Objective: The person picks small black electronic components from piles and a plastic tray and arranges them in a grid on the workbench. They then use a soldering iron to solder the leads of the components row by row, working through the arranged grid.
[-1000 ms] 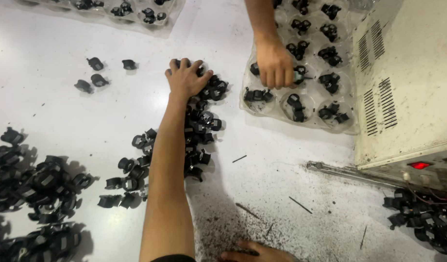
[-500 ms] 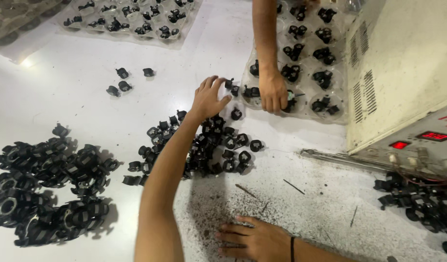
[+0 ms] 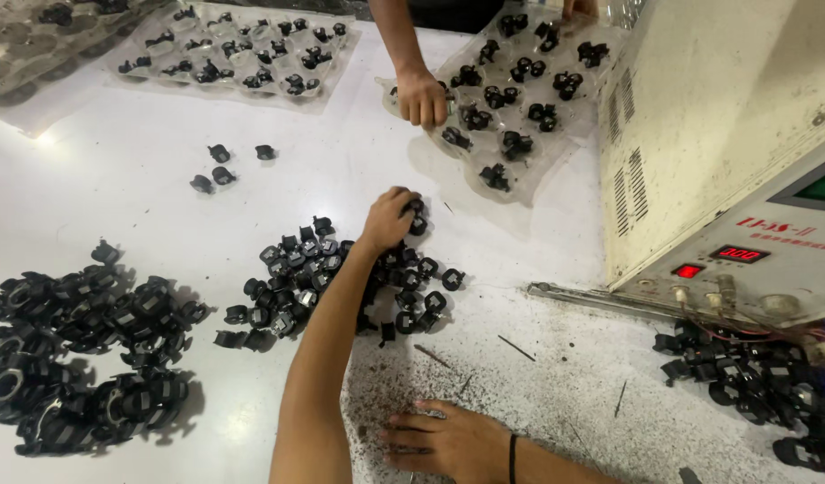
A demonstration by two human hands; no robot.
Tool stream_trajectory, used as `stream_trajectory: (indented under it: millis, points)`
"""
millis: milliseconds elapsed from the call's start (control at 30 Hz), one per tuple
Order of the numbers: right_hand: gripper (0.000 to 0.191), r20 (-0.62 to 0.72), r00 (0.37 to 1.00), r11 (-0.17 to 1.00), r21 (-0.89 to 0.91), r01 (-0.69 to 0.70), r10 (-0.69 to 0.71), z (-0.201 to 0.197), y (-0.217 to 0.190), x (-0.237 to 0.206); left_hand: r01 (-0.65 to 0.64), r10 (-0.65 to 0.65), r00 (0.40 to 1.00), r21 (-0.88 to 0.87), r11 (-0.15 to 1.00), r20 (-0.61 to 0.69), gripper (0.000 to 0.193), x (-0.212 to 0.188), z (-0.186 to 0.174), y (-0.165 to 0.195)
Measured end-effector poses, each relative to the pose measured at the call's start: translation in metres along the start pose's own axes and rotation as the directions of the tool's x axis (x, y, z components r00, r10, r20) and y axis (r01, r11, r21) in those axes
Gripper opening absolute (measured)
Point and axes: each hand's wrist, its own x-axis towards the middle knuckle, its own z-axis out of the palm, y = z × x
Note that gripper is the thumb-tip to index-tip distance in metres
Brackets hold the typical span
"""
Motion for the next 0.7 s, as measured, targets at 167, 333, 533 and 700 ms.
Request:
stream_trajectory:
  millis: [167, 333, 533, 700]
  points:
    - [0.07, -0.005, 0.999, 0.996, 0.074, -0.052, 0.053, -0.014, -0.009, 0.001, -0.164, 0.172, 0.922, -0.052, 0.985, 0.346, 0.039, -0.032, 0.003, 0.009]
    - [0.075, 0.007, 0.997, 0.99, 0.122, -0.074, 0.074, -0.024, -0.016, 0.006, 0.103, -0.19, 0.97, 0.456, 0.884, 0.149, 0.058, -0.079, -0.077, 0.002]
    - [0.073, -0.034, 0.998, 0.999, 0.012, -0.043, 0.043, -0.018, -0.014, 0.01, 0.458, -0.525, 0.851, 0.492, 0.74, -0.003, 0.078, -0.104, -0.114, -0.009]
    - [0.056, -0.447, 0.885, 0.95, -0.201, -0.24, 0.129, -0.016, -0.013, 0.007, 0.247, -0.377, 0.911, 0.508, 0.825, 0.169, 0.076, -0.11, -0.083, 0.012]
